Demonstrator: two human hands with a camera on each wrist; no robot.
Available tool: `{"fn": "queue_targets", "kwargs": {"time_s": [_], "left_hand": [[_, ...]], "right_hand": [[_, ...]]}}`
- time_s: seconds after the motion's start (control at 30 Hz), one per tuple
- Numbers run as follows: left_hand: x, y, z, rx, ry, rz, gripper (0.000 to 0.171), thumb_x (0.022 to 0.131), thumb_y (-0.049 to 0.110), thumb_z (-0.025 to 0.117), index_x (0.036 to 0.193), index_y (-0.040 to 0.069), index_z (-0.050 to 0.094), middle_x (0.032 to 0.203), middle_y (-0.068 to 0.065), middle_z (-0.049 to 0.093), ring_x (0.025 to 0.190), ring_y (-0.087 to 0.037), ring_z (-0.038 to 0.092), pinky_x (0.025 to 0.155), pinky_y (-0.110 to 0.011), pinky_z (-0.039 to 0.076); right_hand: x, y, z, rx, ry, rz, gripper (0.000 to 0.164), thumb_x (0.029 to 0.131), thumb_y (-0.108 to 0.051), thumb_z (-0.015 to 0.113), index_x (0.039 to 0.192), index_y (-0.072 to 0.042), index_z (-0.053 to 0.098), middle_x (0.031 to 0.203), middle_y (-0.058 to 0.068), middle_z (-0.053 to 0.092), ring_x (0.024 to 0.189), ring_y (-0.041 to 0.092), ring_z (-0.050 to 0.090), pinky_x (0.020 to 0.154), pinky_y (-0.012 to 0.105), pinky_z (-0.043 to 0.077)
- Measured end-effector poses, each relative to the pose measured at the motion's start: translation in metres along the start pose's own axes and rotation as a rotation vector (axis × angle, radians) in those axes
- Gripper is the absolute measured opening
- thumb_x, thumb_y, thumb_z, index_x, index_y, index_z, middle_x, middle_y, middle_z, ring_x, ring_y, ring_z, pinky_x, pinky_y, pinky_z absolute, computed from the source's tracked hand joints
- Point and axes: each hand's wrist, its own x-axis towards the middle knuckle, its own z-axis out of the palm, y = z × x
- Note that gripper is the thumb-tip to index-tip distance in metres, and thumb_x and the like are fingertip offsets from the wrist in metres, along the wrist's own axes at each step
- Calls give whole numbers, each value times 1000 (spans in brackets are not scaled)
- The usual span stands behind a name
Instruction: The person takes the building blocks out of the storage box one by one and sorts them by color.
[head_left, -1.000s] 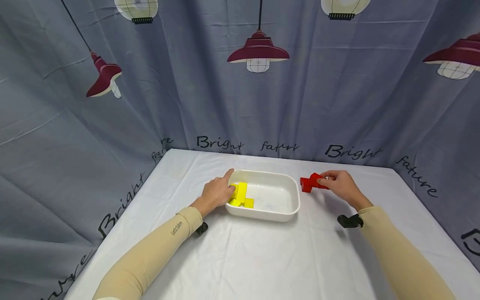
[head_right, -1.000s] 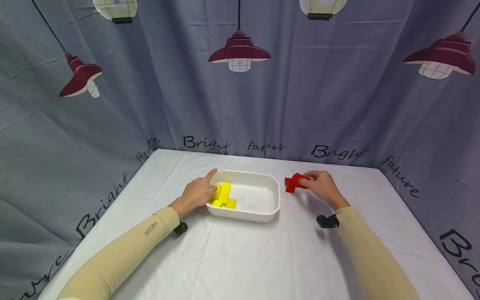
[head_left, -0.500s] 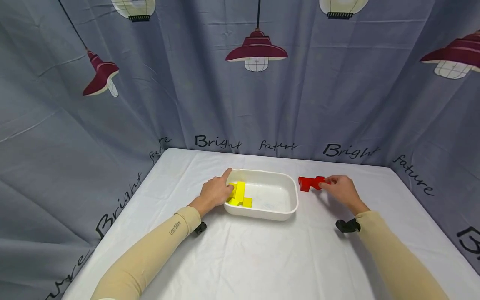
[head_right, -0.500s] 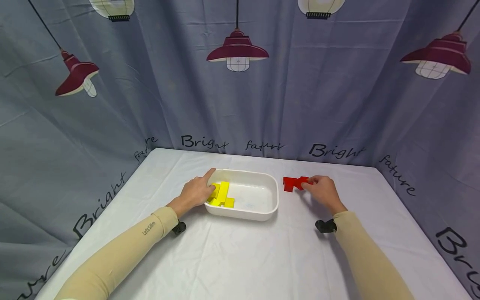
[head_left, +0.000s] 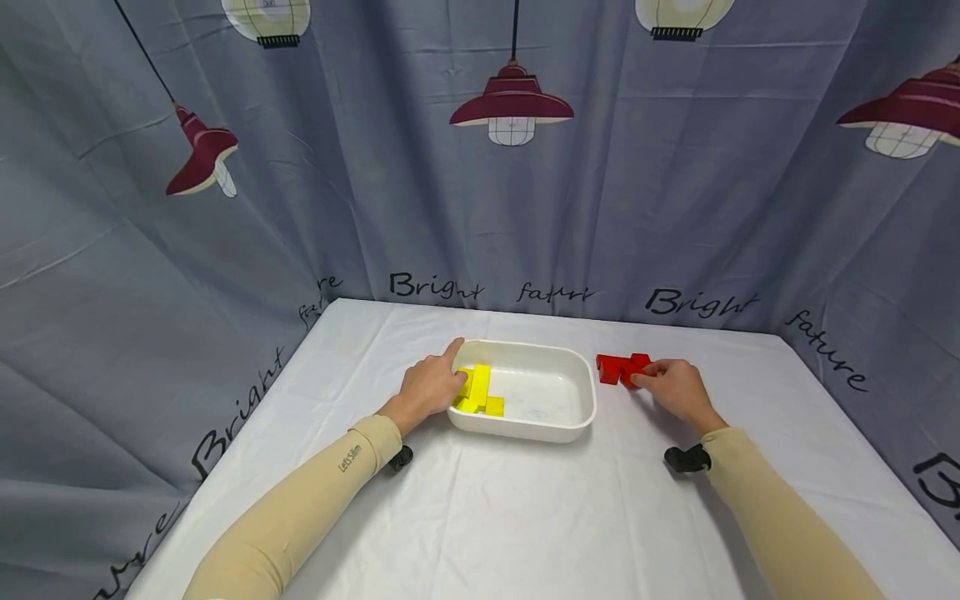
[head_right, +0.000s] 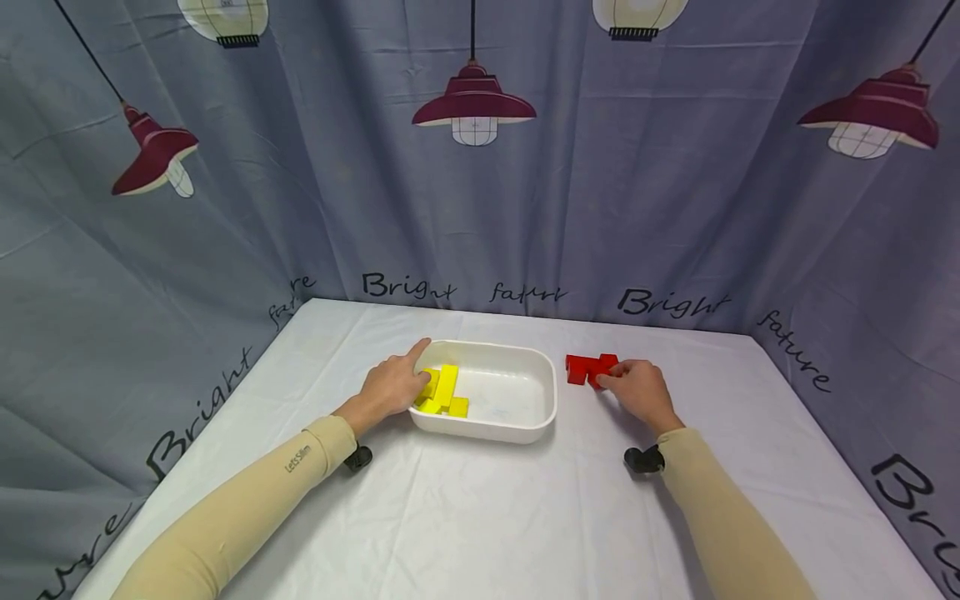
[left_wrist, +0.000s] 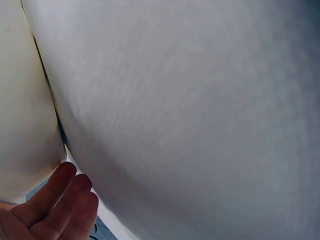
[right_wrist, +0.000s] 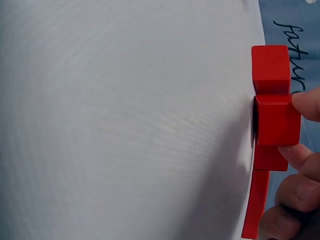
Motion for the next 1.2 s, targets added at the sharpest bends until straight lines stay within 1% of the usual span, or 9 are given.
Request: {"fn": "queue_targets", "kwargs": {"time_s": [0.07, 0.23, 0.4, 0.5, 0.63, 0.8, 1.0, 1.1, 1.2], "left_hand": [[0, 0, 0, -2, 3, 3, 67, 97, 36, 47, 160, 25, 26, 113, -16, 70, 77, -25, 59, 75, -44, 51], [0, 1, 0, -3, 3, 3, 67, 98, 36, 47, 160, 25, 27, 114, -16, 70, 78, -25, 59, 78, -46, 52], [0, 0, 0, -4, -7, -1, 66, 98, 36, 47, 160, 25, 26, 114, -16, 70, 77, -25, 60, 75, -45, 52], [0, 0, 1, -7, 1, -2, 66, 98, 36, 47, 160, 25, 27, 114, -15, 70, 78, -26, 60, 75, -45, 52], [0, 1, 1, -1, 4, -7, 66, 98, 36, 47, 160, 26, 27, 114, -15, 71, 78, -25, 60, 76, -45, 52], [0, 1, 2, 5, -1, -10, 66, 98, 36, 47, 160, 25, 26, 113, -15, 71, 77, -25, 59, 75, -44, 52], [1, 1, 1, 20, 1, -8, 66, 98, 36, 47, 160, 25, 26, 112, -15, 71, 76, -25, 59, 74, -45, 52], [1, 2, 2, 19, 3, -9, 66, 98, 36, 47, 160, 25, 27, 110, -15, 71, 75, -25, 59, 74, -44, 52], [0, 2, 2, 14, 2, -11, 66, 98, 36, 47, 160, 25, 27, 109, -14, 71, 75, -25, 59, 73, -44, 51]], "right_hand": [[0, 0, 1, -1, 8, 4, 48, 93, -33, 67, 118, 8, 65, 116, 26, 65, 90, 32, 53, 65, 30, 47], [-1, -1, 3, 6, 18, 23, 49, 91, -34, 70, 117, 7, 66, 115, 26, 65, 97, 35, 53, 71, 34, 51], [-2, -2, 4, 16, 10, 34, 50, 90, -35, 72, 118, 7, 66, 118, 26, 65, 102, 36, 53, 75, 36, 53], [-1, -2, 5, 21, 16, 29, 49, 90, -36, 73, 116, 6, 68, 114, 24, 66, 99, 34, 53, 71, 33, 51], [-1, -3, 5, 23, 22, 14, 45, 89, -36, 74, 110, 4, 69, 100, 19, 68, 90, 30, 53, 63, 30, 48], [-2, -3, 5, 24, 33, -13, 37, 90, -34, 72, 101, 2, 71, 85, 13, 67, 82, 27, 52, 61, 30, 46], [-1, -3, 6, 18, 42, -18, 33, 91, -31, 72, 98, 1, 71, 82, 12, 65, 84, 27, 51, 61, 30, 45], [0, -2, 6, 16, 39, -9, 32, 91, -31, 72, 98, 1, 71, 79, 11, 63, 82, 27, 51, 59, 30, 45], [0, -3, 6, 13, 36, 7, 34, 91, -32, 71, 101, 0, 71, 83, 13, 64, 82, 27, 52, 59, 29, 46]]}}
